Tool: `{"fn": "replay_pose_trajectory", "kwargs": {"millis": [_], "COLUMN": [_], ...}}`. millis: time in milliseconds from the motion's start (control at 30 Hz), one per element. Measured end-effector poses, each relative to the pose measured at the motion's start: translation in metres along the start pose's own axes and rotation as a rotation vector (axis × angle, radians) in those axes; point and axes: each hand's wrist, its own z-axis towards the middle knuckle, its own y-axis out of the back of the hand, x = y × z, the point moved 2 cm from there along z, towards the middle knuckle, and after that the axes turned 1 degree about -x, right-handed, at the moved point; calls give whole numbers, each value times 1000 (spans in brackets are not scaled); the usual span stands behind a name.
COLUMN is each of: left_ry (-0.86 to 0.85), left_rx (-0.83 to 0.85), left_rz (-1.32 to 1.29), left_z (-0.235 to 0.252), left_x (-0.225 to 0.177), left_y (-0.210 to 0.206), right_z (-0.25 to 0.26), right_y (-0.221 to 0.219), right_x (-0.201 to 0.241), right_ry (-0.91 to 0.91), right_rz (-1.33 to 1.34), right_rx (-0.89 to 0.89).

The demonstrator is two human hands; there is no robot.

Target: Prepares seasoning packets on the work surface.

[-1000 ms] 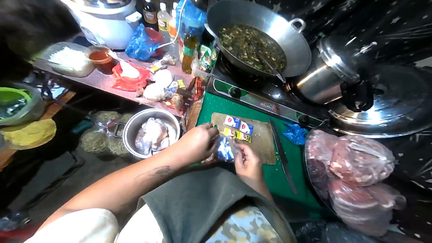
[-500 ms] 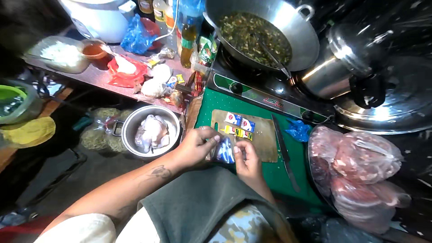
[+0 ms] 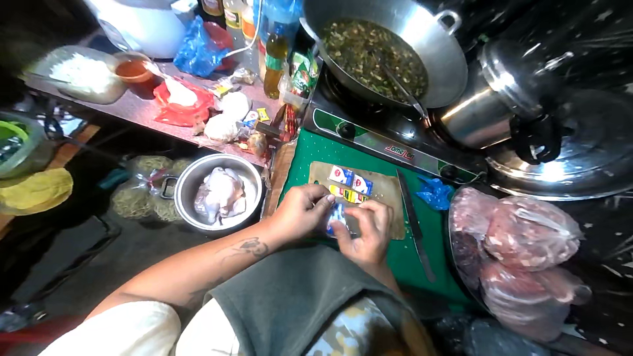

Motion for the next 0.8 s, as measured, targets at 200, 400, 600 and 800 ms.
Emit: {"fn": "replay_pose_trajectory", "kwargs": {"millis": [200, 400, 600, 800], "left_ry": [-96, -166, 2, 244], "left_rx": [42, 26, -70, -196], "left_rz": [101, 234, 320, 401], "left_z": [8, 11, 35, 78], "left_x": [5, 4, 2, 38], "left_y": [-10, -13, 1, 40], "right_z": [-5, 1, -10, -25], "right_y": [-10, -12, -23, -20], "right_x": [1, 7, 6, -18], "right_ry": [-34, -15, 185, 348], "right_rz": [-231, -276, -204, -61], "right_rx": [218, 306, 159, 88]}}
